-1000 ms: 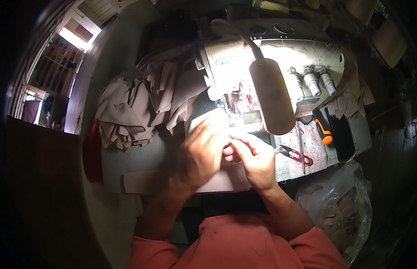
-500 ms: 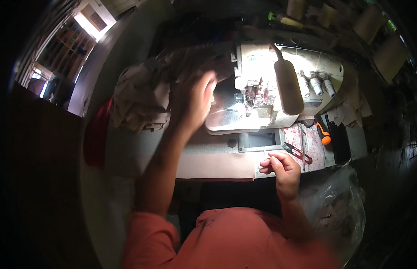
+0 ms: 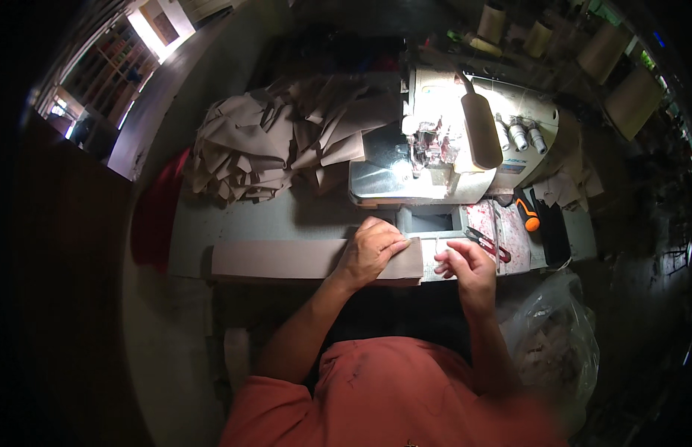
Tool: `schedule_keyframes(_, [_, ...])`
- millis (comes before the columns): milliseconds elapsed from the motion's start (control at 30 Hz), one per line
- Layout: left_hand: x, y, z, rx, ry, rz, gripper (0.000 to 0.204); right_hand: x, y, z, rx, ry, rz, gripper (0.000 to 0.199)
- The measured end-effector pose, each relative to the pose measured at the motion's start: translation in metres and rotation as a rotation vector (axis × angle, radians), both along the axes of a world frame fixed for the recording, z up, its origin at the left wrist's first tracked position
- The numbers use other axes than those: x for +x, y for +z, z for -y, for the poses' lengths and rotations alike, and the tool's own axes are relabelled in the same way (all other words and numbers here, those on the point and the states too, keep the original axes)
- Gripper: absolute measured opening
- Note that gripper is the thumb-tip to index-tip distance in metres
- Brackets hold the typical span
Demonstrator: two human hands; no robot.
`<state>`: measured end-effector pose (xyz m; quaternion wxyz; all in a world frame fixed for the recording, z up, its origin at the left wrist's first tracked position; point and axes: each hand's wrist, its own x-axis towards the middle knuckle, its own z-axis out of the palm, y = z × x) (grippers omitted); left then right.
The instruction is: The person repeatedly picks up small beige fabric pieces from a pile, folds them by hand, and places them back on the pile. The task continues throughout the clip with consistent folding motions.
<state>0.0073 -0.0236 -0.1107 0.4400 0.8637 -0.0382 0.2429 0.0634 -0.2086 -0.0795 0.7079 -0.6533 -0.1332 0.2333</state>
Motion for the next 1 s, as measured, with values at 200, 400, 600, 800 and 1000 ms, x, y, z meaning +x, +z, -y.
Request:
schedule_keyframes(200, [-0.003, 0.002, -0.003, -0.064, -0.019, 0.173, 0.006, 0.008, 0.005, -0.032, -0.344, 0.226, 0.558, 0.014])
schedule_keyframes(400, [-0.011, 0.006, -0.007, -0.157, -0.072, -0.027, 0.008, 0.003, 0.004, -0.03, -0.12, 0.259, 0.113, 0.011])
schedule_keyframes(600, [-0.009, 0.003, -0.007, -0.192, -0.166, 0.017, 0.01, -0.002, 0.012, -0.031, 0.021, 0.297, -0.21, 0.009])
schedule_keyframes(800, [-0.04, 0.027, 0.017, 0.17, 0.205, 0.114, 0.017, 0.005, 0.005, -0.028, -0.339, 0.25, 0.266, 0.008])
schedule_keyframes(1000, [-0.089, 0.004, 0.025, -1.483, -0.445, -0.173, 0.038, -0.011, 0.063, -0.075, -0.026, 0.404, 0.061, 0.012])
